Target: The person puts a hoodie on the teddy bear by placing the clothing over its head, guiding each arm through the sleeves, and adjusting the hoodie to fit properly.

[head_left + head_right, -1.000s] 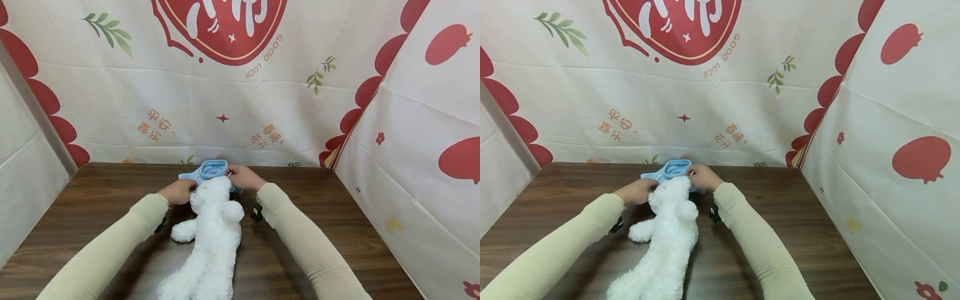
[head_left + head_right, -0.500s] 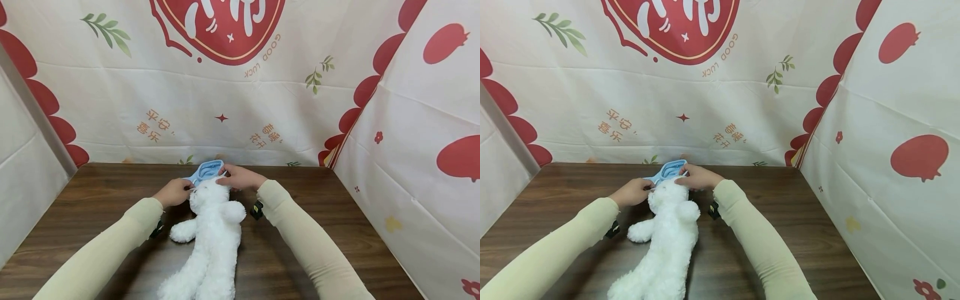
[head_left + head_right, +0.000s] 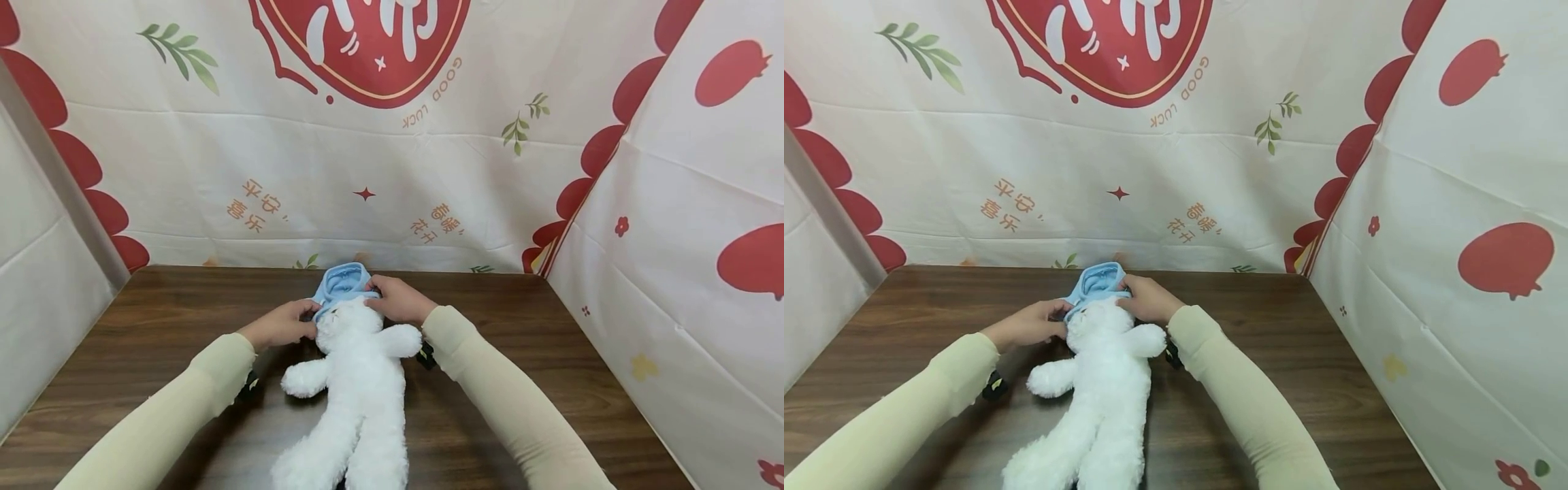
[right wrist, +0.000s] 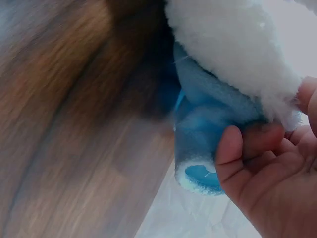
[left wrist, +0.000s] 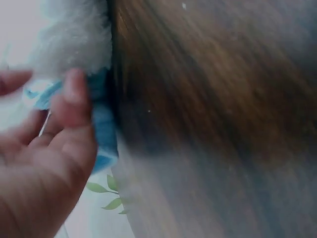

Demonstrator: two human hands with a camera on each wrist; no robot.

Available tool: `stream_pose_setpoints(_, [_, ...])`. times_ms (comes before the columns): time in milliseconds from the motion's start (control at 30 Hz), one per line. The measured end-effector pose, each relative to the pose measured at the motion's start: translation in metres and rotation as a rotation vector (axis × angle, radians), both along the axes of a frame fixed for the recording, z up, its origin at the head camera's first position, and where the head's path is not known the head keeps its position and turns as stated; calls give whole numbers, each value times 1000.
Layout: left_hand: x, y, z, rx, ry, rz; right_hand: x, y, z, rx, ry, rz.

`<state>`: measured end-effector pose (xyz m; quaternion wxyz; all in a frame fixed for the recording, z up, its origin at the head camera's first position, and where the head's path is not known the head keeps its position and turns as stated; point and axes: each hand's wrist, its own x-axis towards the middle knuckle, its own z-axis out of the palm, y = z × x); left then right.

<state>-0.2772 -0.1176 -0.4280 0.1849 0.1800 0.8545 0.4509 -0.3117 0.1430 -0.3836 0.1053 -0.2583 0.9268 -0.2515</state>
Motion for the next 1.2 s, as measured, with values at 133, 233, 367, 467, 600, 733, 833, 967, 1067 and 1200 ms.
stream_pose_setpoints(133, [4,2,2,-60,54,-91,0,6,-4,-12,55,17])
stream_pose_setpoints(233, [6,7,1,-106,138,-82,2,13,-1,-4,8,38])
stream_pose_setpoints(367, [8,14,2,-157,205,-43,6,23,8,69,-126,56])
stream_pose_setpoints(467, [9,16,3,-166,221,-20,8,25,10,111,-138,89])
stream_pose_setpoints(600, [9,18,1,-150,242,2,10,25,4,102,-64,113])
stream_pose_setpoints(733, [10,20,-1,-121,238,40,10,23,-5,60,13,110])
stream_pose_setpoints(833, [11,21,-2,-103,238,72,10,22,-10,17,62,107])
stream_pose_setpoints(967, [11,24,-2,-79,279,109,11,19,-14,-30,152,91])
stream_pose_setpoints(1067, [11,26,0,-67,346,135,11,17,-17,-41,220,66])
stream_pose_setpoints(1200, [10,31,4,-70,469,155,13,14,-14,-39,204,19])
